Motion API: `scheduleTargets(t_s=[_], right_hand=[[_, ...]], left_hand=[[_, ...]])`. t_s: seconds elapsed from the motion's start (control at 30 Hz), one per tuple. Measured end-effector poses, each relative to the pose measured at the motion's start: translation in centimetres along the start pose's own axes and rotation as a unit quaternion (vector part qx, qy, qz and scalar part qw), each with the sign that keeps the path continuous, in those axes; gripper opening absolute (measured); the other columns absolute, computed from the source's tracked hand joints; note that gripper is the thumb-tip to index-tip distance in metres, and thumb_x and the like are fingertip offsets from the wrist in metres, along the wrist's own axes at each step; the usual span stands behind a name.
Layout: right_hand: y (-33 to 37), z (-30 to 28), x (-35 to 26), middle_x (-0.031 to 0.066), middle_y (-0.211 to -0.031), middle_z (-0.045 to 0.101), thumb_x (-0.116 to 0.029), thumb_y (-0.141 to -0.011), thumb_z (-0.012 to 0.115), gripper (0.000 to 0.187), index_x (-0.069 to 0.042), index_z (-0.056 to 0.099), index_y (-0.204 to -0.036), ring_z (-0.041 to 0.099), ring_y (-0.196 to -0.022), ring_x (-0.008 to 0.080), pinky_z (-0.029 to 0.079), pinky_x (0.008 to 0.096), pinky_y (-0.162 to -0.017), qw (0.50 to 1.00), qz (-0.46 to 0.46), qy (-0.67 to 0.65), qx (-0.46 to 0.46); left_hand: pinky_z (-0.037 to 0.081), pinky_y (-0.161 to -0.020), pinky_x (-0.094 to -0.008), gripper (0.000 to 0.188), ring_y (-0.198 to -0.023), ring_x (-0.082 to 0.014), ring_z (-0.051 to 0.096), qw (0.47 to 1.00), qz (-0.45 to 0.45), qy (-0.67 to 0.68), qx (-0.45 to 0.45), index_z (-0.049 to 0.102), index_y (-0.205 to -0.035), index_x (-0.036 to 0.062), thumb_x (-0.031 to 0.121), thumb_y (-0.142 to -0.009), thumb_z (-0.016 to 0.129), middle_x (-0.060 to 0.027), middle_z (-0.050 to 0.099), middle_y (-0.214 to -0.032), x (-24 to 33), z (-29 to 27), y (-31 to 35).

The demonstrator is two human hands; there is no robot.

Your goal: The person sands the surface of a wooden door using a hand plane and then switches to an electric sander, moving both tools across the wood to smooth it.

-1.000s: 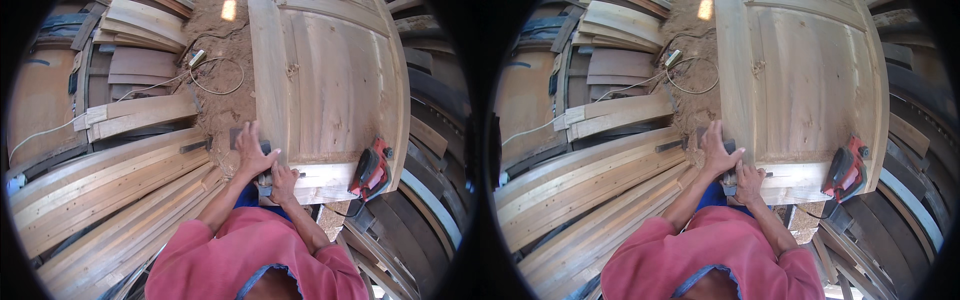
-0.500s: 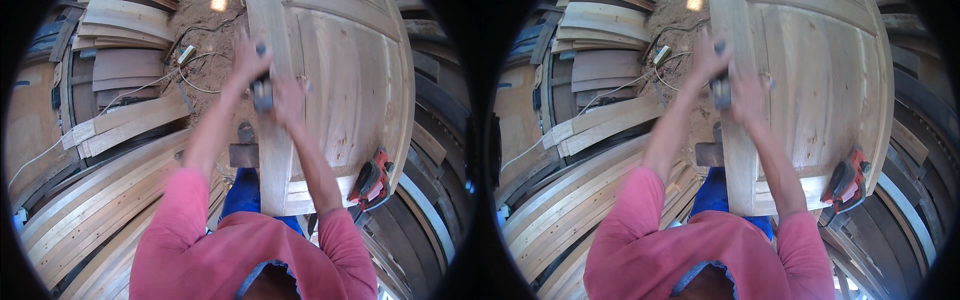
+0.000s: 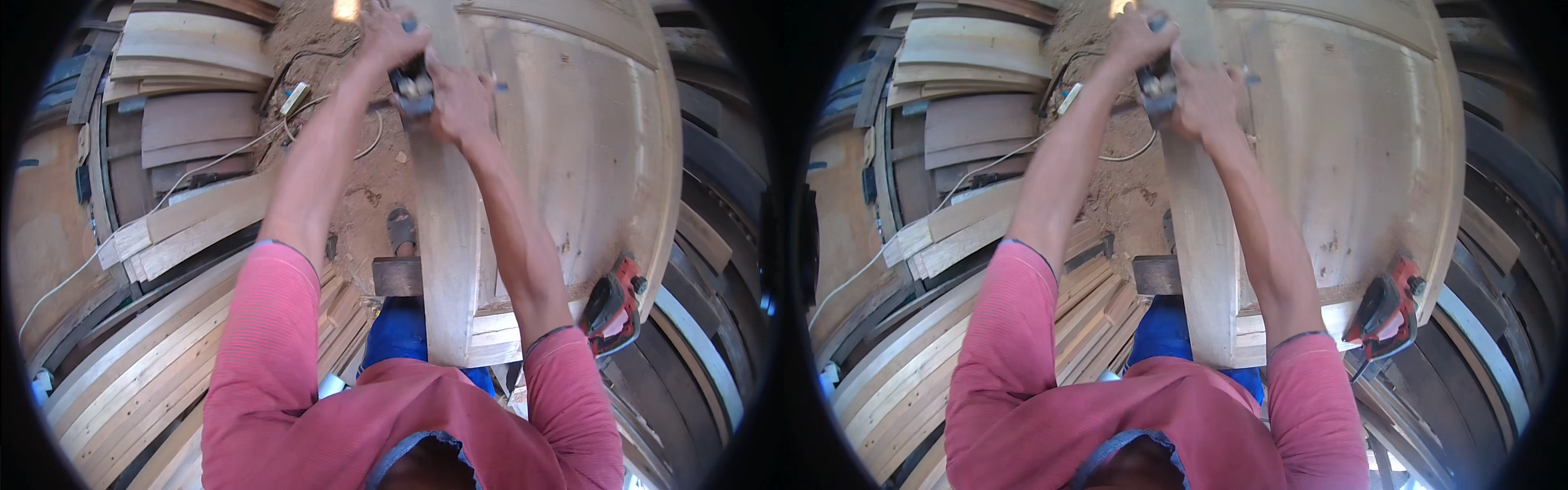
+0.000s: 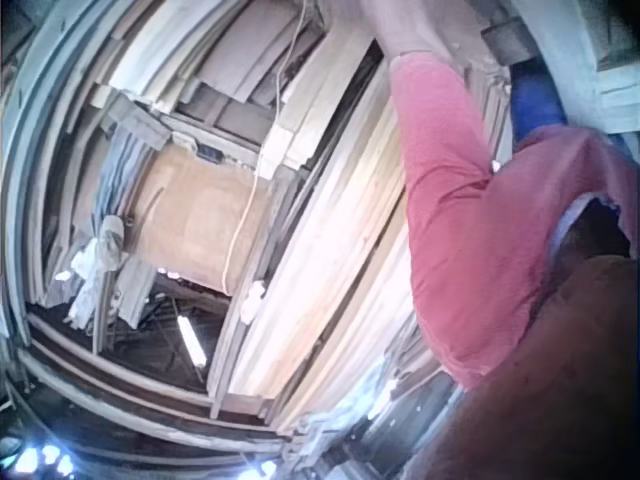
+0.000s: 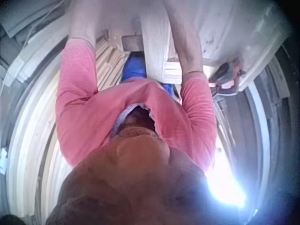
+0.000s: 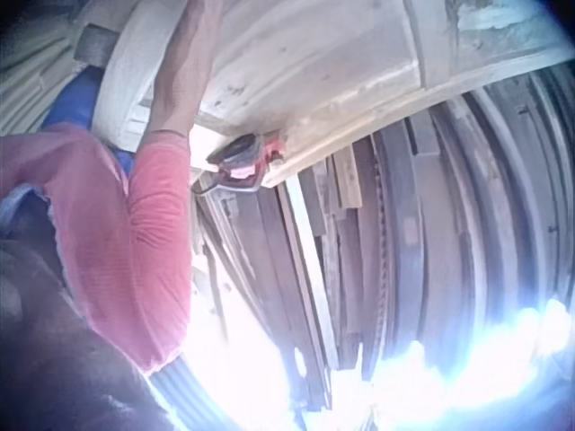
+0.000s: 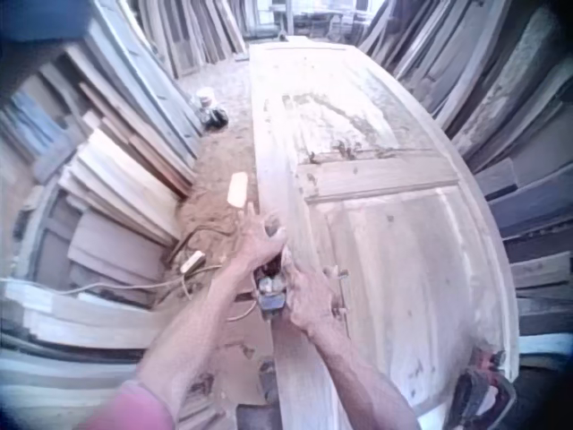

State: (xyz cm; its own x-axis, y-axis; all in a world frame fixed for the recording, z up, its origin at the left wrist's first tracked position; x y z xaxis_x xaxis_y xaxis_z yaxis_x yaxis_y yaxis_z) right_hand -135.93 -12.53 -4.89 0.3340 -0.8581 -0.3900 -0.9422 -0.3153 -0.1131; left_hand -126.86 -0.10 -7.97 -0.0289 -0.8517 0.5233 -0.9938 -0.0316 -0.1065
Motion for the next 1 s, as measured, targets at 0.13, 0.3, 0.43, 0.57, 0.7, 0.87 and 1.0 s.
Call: scheduleTargets(t_s=[0.13,0.3,0.43,0.57,0.7,0.87,1.0], right_hand=[[0.6,0.4,2.3,0.0082,-0.112,0.072,-0.068,-0.076,0.077,0.091,-0.010,0.057,-0.144,0.065,-0.108,0.0288,0.039,0.0504,-0.096,1.000,-0.007,0.022,-0.001],[20.0,-1.3,-2.1,0.0108,-0.097,0.059,-0.059,-0.077,0.079,0.086,-0.003,0.058,-0.139,0.060,-0.095,0.0315,0.040,0.0503,-0.083,0.997,0.006,-0.050,-0.051],[36.0,-2.2,-5.0,0.0103,-0.095,0.060,-0.066,-0.081,0.071,0.093,-0.002,0.055,-0.147,0.058,-0.090,0.0313,0.033,0.0475,-0.076,0.989,0.065,-0.077,-0.111],[29.1,-1.1,-2.5,0.0126,-0.103,0.064,-0.060,-0.080,0.074,0.088,-0.005,0.056,-0.145,0.061,-0.097,0.0333,0.038,0.0529,-0.082,0.996,0.048,-0.059,-0.045],[10.4,-1.8,2.1,0.0105,-0.107,0.070,-0.053,-0.071,0.082,0.063,-0.011,0.068,-0.115,0.065,-0.104,0.0341,0.046,0.0520,-0.088,0.999,0.027,-0.025,0.016],[12.4,-1.2,-0.3,0.0105,-0.108,0.069,-0.053,-0.072,0.084,0.072,-0.011,0.066,-0.126,0.065,-0.104,0.0320,0.046,0.0509,-0.089,0.998,-0.013,0.025,-0.058],[31.4,-0.9,-3.5,0.0093,-0.095,0.059,-0.061,-0.078,0.077,0.093,-0.001,0.056,-0.145,0.058,-0.090,0.0294,0.035,0.0480,-0.082,0.998,0.030,-0.039,-0.045]], left_hand=[[0.026,-0.125,-0.0559,0.072,-0.150,-0.0542,0.030,0.992,-0.048,-0.057,-0.102,0.063,-0.141,0.0078,0.051,-0.084,0.069,-0.0400,0.031,-0.159,0.1,0.5,-2.6],[0.009,-0.124,-0.0683,0.058,-0.153,-0.0567,0.019,0.999,-0.003,0.053,0.008,0.068,-0.136,0.0166,0.036,-0.081,0.073,-0.0395,0.024,-0.162,4.6,0.0,19.6],[0.006,-0.123,-0.0702,0.063,-0.154,-0.0586,0.011,0.995,-0.016,0.065,-0.078,0.067,-0.138,0.0201,0.029,-0.077,0.077,-0.0368,0.018,-0.165,8.6,-0.5,34.0],[0.006,-0.122,-0.0710,0.047,-0.156,-0.0563,0.007,0.997,0.010,0.017,-0.074,0.075,-0.125,0.0219,0.029,-0.079,0.076,-0.0343,0.015,-0.168,7.8,0.6,27.5],[0.008,-0.126,-0.0632,0.066,-0.155,-0.0523,0.015,1.000,0.008,-0.002,0.026,0.063,-0.140,0.0151,0.050,-0.084,0.068,-0.0326,0.026,-0.165,5.0,0.3,8.6],[0.008,-0.124,-0.0670,0.063,-0.153,-0.0561,0.018,0.999,0.037,0.029,0.021,0.069,-0.136,0.0206,0.048,-0.079,0.070,-0.0331,0.027,-0.164,2.9,0.7,10.3],[0.010,-0.123,-0.0700,0.052,-0.154,-0.0568,0.014,0.996,0.017,0.073,-0.052,0.073,-0.130,0.0191,0.029,-0.079,0.076,-0.0363,0.020,-0.165,7.7,0.0,29.6]])
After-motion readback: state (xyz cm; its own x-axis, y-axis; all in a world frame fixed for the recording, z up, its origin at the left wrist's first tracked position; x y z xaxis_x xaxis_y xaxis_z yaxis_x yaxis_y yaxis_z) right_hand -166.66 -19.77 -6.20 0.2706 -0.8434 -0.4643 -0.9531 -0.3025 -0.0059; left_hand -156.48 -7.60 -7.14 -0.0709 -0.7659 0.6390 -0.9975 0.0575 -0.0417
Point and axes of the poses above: each hand's wrist, its own y-axis away from the middle knuckle, its own z-axis out of the palm, x = y × z, the point moved 10 cm from there along -y, towards the middle knuckle
